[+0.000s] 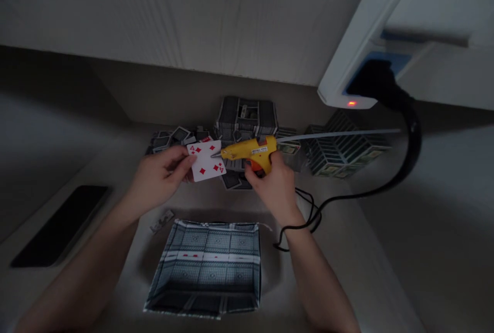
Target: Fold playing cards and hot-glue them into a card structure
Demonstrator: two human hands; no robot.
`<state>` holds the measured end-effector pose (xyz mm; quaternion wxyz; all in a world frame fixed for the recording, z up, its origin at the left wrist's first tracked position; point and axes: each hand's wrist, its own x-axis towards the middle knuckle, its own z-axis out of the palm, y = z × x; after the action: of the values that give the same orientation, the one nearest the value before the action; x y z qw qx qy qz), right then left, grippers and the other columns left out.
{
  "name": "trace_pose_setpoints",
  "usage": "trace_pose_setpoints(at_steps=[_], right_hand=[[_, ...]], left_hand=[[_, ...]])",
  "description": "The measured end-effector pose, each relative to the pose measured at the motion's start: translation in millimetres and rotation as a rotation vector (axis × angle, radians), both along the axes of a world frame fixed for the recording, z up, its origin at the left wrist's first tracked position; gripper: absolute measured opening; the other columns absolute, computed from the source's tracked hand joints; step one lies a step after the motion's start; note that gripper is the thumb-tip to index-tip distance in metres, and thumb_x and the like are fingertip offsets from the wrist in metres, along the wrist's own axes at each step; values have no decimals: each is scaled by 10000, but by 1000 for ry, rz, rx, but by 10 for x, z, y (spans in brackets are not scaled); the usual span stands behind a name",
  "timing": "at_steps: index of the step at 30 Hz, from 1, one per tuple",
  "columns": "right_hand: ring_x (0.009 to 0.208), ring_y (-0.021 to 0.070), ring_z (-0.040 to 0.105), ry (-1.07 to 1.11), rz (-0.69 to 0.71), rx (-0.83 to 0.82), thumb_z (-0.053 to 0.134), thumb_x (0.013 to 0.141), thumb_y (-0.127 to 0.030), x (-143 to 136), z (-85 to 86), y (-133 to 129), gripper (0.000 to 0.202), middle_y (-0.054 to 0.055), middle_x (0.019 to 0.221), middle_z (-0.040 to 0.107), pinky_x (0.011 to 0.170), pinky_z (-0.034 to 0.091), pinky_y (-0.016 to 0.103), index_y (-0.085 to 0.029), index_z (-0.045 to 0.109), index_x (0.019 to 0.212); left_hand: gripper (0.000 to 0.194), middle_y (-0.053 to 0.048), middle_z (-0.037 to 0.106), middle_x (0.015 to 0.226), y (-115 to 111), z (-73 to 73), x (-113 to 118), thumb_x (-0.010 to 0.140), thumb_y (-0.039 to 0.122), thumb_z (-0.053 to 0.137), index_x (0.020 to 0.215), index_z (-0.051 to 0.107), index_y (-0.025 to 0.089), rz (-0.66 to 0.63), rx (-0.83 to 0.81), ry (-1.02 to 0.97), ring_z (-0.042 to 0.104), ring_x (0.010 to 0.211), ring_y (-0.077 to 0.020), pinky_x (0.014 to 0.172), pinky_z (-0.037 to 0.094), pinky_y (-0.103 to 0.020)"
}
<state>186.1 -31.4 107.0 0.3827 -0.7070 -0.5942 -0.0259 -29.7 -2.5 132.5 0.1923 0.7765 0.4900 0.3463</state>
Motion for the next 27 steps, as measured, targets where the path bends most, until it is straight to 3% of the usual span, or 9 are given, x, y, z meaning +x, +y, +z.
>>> trace_pose_setpoints(at_steps=[8, 13, 19, 27], right_hand=[[599, 188, 552, -22, 32, 8, 517, 714, -389, 36, -45, -8, 208, 40, 662, 576, 494, 342, 252, -201, 444, 765], [443, 136, 450, -18, 34, -7, 508, 728, -362, 35, -20, -33, 177, -20, 541, 498, 452, 294, 243, -219, 403, 725], [410, 121, 397, -22, 25, -16, 497, 726, -350, 36, 9, -41, 168, -47, 499, 428, 443, 270, 239, -224, 387, 707], [448, 135, 433, -35, 12, -21, 484, 731, -348, 61, -4, -22, 145, -23, 528, 469, 448, 271, 239, -213, 428, 725]], left_hand=[[219, 19, 621, 552, 1, 1, -7, 819, 366, 447, 720, 536, 192, -7, -12, -73, 572, 488, -122, 484, 407, -213], [213, 25, 613, 539, -8, 3, -8, 813, 368, 461, 719, 540, 194, 10, -47, -137, 579, 486, -116, 488, 420, -208], [193, 34, 600, 524, -6, 14, -21, 799, 363, 478, 735, 547, 195, 34, -66, -181, 570, 463, -111, 452, 413, -198], [195, 27, 603, 532, -10, 47, -39, 798, 364, 486, 740, 555, 190, 33, -70, -217, 574, 467, -113, 450, 429, -200]])
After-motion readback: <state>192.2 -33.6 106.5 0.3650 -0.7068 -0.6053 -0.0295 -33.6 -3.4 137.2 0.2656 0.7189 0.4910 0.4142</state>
